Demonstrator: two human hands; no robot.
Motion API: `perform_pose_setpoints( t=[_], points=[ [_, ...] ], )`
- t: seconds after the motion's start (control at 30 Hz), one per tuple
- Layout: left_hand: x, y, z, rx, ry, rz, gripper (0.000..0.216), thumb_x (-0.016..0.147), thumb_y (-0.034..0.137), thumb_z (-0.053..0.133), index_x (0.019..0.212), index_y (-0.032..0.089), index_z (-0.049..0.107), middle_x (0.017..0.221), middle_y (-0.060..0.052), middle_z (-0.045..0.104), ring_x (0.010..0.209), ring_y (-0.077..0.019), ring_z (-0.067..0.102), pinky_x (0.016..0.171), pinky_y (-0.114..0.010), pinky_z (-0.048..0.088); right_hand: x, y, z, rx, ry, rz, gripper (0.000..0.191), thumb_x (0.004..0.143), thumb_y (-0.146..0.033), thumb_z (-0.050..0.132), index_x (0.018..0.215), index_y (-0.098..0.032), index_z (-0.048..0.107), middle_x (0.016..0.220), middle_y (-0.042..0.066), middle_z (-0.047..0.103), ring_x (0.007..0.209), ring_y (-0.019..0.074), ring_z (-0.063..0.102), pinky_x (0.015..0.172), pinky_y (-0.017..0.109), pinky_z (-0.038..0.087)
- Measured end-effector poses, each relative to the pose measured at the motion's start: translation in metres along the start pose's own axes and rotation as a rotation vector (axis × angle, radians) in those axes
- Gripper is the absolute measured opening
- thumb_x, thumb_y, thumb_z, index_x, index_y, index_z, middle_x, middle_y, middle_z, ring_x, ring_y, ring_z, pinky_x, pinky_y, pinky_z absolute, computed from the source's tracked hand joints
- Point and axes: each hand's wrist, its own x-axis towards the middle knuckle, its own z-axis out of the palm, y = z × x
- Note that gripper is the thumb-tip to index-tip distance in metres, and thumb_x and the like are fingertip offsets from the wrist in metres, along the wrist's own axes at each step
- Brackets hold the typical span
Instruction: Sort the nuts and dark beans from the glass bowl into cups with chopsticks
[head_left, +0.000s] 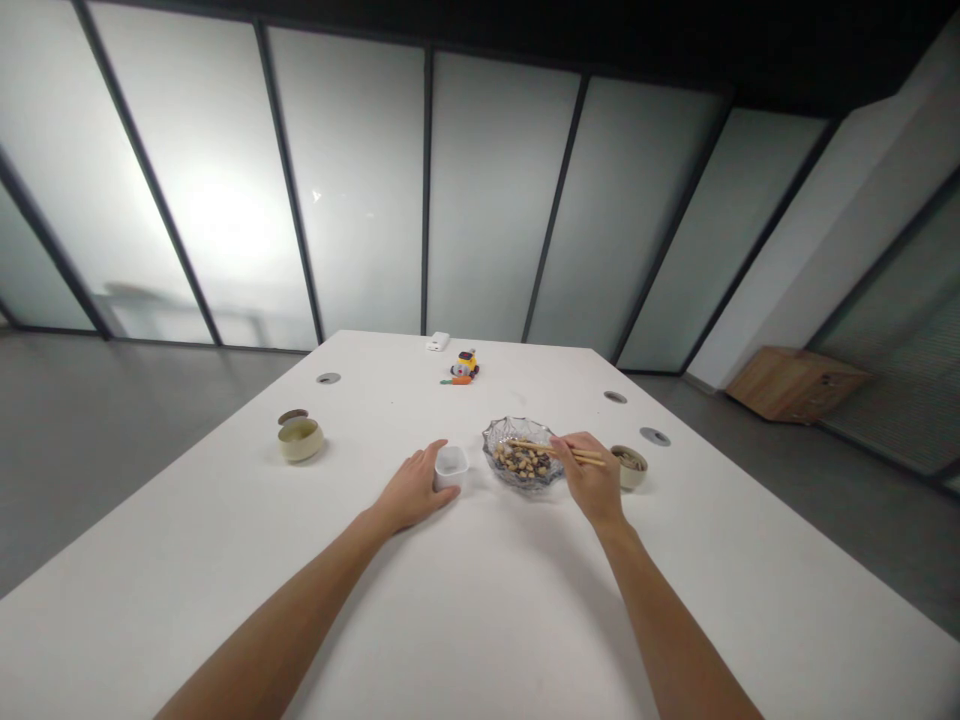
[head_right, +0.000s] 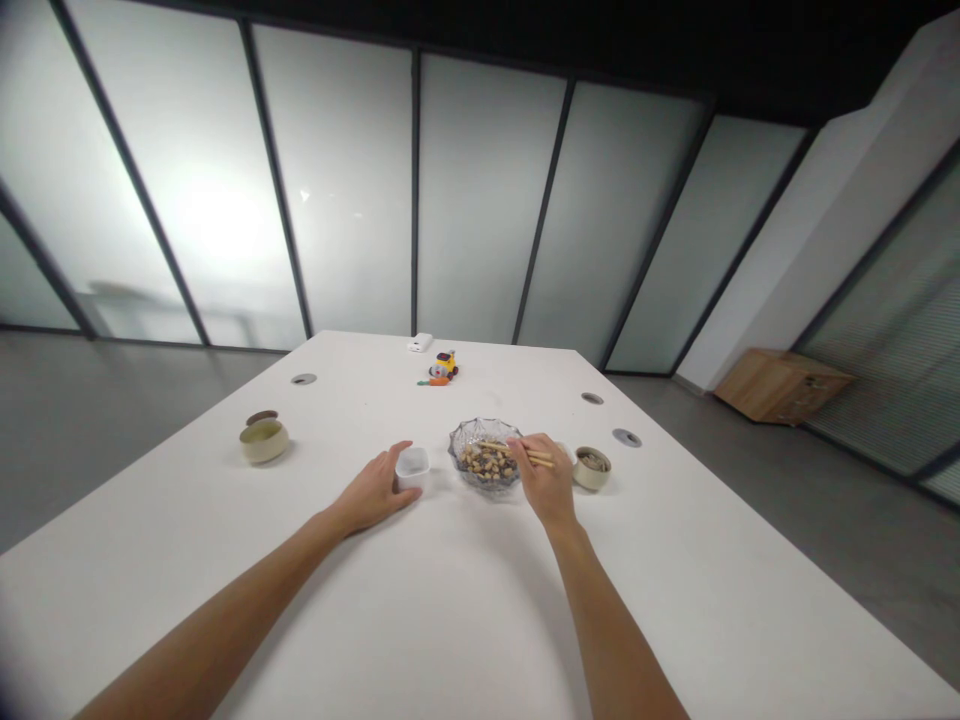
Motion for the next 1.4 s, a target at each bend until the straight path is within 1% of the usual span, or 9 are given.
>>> perform_pose_setpoints(
  t=[0.17,0.3,0.6,0.73,0.83,0.93,1.03,1.2,1.4],
  points=[
    [0.001,0.000,0.000,0.009,-0.005,0.000,0.077,0.087,0.040,0.072,0.154,0.017,0.041,0.152,-0.017,0.058,0.136,-0.0355,0.057,0.117,-0.048,0.043,0.001,-0.003,0.001,0.023,0.028,0.014,0.048,0.102,-0.059,0.054,0.076,-0.023,0.072,0.077,0.005,0.074,0.072,0.0214,0.068,0.069,0.035,0.048],
    [0.001,0.001,0.000,0.016,-0.004,-0.001,0.077,0.087,0.038,0.073,0.154,0.017,0.041,0.151,-0.017,0.058,0.135,-0.0355,0.058,0.116,-0.048,0.044,-0.001,-0.008,0.003,0.039,-0.020,-0.003,0.050,0.101,-0.063,0.053,0.077,-0.024,0.074,0.075,0.005,0.074,0.070,0.0212,0.067,0.068,0.034,0.049],
    [0.001,-0.001,0.000,0.011,-0.009,0.013,0.077,0.088,0.039,0.072,0.154,0.017,0.041,0.154,-0.018,0.056,0.139,-0.0352,0.055,0.119,-0.049,0.042,-0.002,-0.010,0.004,0.041,-0.035,-0.043,0.047,0.102,-0.057,0.055,0.076,-0.025,0.075,0.076,0.006,0.075,0.071,0.0220,0.068,0.070,0.034,0.052],
    [0.001,-0.002,0.001,0.001,-0.003,0.011,0.077,0.087,0.039,0.073,0.154,0.019,0.041,0.154,-0.017,0.055,0.138,-0.0353,0.056,0.118,-0.049,0.042,-0.001,-0.009,0.003,0.091,0.035,0.034,0.043,0.099,-0.056,0.060,0.075,-0.024,0.074,0.076,0.006,0.076,0.072,0.0227,0.070,0.072,0.036,0.054],
    [0.000,-0.001,0.002,0.002,0.002,0.007,0.077,0.087,0.038,0.073,0.154,0.020,0.041,0.153,-0.016,0.057,0.137,-0.0352,0.057,0.117,-0.048,0.043,-0.002,-0.009,0.007,0.233,0.092,0.193,0.040,0.096,-0.057,0.064,0.079,-0.022,0.074,0.077,0.007,0.077,0.072,0.0243,0.073,0.070,0.038,0.058],
    [0.000,0.001,0.001,0.002,0.008,-0.007,0.077,0.087,0.040,0.074,0.154,0.021,0.041,0.148,-0.015,0.061,0.132,-0.0350,0.060,0.114,-0.048,0.044,-0.005,-0.016,0.017,0.504,0.082,0.354,0.040,0.093,-0.059,0.067,0.082,-0.021,0.074,0.078,0.007,0.077,0.063,0.0242,0.073,0.061,0.039,0.061],
    [-0.001,0.003,0.001,-0.001,0.006,-0.018,0.076,0.087,0.042,0.073,0.153,0.020,0.042,0.141,-0.015,0.064,0.127,-0.0347,0.063,0.110,-0.047,0.047,-0.009,-0.029,0.025,0.624,0.029,0.355,0.040,0.091,-0.061,0.069,0.081,-0.022,0.073,0.085,0.008,0.078,0.060,0.0232,0.072,0.055,0.038,0.060],
    [0.000,0.002,0.000,0.010,-0.001,-0.015,0.076,0.088,0.040,0.073,0.153,0.018,0.041,0.140,-0.016,0.064,0.126,-0.0352,0.062,0.109,-0.047,0.048,-0.008,-0.039,0.017,0.346,0.079,0.189,0.041,0.097,-0.058,0.061,0.083,-0.022,0.075,0.081,0.007,0.076,0.075,0.0238,0.072,0.068,0.037,0.059],
    [0.001,0.000,0.002,0.008,-0.001,-0.013,0.077,0.087,0.039,0.074,0.154,0.019,0.041,0.140,-0.015,0.064,0.128,-0.0345,0.061,0.111,-0.047,0.046,-0.004,-0.020,0.007,0.025,0.099,-0.018,0.043,0.104,-0.054,0.052,0.082,-0.024,0.073,0.080,0.006,0.073,0.075,0.0218,0.066,0.075,0.036,0.052]
  ],
)
